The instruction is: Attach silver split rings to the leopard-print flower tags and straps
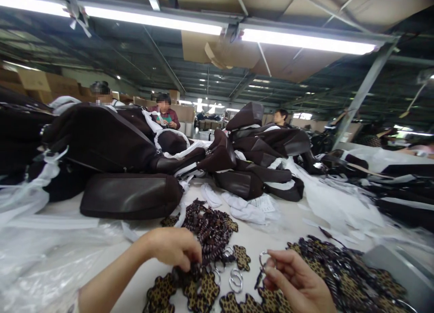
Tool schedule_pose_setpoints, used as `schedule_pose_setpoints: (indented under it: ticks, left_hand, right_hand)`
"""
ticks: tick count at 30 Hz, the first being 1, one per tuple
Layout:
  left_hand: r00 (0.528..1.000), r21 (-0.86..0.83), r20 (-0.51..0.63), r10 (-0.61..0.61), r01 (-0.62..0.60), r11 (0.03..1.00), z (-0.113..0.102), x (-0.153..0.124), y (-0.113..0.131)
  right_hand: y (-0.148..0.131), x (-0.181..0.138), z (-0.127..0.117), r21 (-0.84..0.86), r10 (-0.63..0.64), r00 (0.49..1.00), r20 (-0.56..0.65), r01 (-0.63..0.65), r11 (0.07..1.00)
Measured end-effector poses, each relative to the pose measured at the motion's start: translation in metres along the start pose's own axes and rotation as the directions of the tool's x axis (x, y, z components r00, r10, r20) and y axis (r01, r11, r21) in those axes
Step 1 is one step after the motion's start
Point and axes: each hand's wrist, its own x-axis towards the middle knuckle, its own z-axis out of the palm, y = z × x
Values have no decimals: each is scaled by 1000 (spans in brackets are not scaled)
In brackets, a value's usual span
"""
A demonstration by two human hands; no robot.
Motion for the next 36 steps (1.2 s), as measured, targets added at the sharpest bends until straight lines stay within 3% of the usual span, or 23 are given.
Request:
schedule_pose_setpoints:
  ticks: [2, 4, 5, 7, 10, 15, 22, 26, 31, 36]
  left_hand:
    - [999, 114, 35, 16, -20, 993, 8, -2, 6]
    - [995, 159, -63, 72, -62, 985, 21, 11, 16]
    - [990, 185, -114, 88, -66, 981, 28, 24, 22]
    - [986, 396, -130, 105, -46, 917, 42, 58, 30]
    - [985, 497, -168, 49, 41, 867, 57, 111, 34]
    - [999, 571, 11, 47, -45, 820, 55, 154, 25]
    - [992, 586, 70, -109, 48, 809, 50, 152, 17]
    - [992, 559, 40, -119, 76, 826, 52, 150, 20]
    - [996, 272, -59, -60, 74, 959, 52, 147, 28]
    - [986, 8, -167, 0, 1, 1000, 53, 119, 29]
  right_hand:
    - [-1, -1, 1, 15, 9, 999, 40, -10, 1000]
    - [0, -2, 1, 39, 25, 996, 81, -28, 999]
    - [1, -2, 1, 48, 31, 995, 99, -35, 998]
    - [0, -1, -3, 54, 40, 992, 119, -47, 997]
    - [-2, 1, -12, 40, 57, 985, 164, -64, 997]
    - [-7, 6, -20, 61, 48, 996, 77, -53, 997]
    - [-1, 9, -19, 83, 69, 986, 153, -82, 993]
    - [1, 7, -17, 108, 49, 989, 137, -64, 992]
    - [-2, 7, -18, 103, 61, 991, 123, -74, 992]
    - [-7, 8, -22, 139, 75, 986, 147, -95, 986]
